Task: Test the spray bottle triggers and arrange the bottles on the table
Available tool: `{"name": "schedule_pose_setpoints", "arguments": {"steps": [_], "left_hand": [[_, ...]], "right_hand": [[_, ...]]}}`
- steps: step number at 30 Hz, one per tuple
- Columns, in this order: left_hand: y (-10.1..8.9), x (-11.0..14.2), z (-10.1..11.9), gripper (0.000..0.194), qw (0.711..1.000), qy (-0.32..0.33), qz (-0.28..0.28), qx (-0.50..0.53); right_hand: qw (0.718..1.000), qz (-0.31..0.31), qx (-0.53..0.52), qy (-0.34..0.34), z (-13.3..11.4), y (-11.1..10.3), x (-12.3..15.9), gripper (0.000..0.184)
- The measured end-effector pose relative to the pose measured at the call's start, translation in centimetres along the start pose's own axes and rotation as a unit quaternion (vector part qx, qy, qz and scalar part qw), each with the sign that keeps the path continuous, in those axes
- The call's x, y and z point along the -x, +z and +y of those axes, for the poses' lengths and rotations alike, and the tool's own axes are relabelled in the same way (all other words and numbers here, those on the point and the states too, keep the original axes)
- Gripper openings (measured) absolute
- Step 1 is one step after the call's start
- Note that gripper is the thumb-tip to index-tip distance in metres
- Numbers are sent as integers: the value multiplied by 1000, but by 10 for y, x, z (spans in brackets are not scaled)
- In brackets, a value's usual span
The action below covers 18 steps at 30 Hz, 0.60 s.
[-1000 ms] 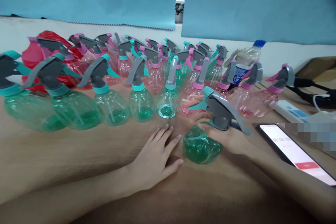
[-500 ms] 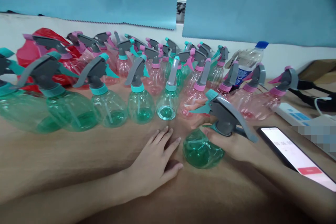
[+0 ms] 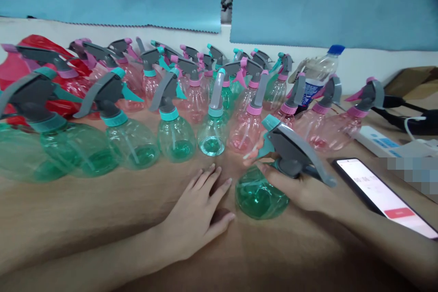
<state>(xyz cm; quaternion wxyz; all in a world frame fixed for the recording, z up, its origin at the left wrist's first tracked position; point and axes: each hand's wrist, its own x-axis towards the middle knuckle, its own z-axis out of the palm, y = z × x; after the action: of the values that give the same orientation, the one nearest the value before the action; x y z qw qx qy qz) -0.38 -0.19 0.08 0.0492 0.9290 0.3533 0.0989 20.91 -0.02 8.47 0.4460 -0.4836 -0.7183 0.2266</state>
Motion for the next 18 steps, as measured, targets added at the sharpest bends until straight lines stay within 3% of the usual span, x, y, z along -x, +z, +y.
{"name": "schedule_pose_setpoints", "arguments": {"steps": [3,7,14,18], "left_hand": [[-1,0,0,59,1000,1,-5,-8],[0,-1,1,58,1000,-1,-5,-10],[-1,-1,0,59,1000,0,2,-3],[0,-1,1,60,1000,-2,-5,-10]], "right_hand": [[999,31,-5,-5,8,2,5,12],[1000,5,-6,-13,10,0,5,14],[996,-58,-45,49,9,-4,3,37],[994,-85,-71,23,11,-2,3,52]]}}
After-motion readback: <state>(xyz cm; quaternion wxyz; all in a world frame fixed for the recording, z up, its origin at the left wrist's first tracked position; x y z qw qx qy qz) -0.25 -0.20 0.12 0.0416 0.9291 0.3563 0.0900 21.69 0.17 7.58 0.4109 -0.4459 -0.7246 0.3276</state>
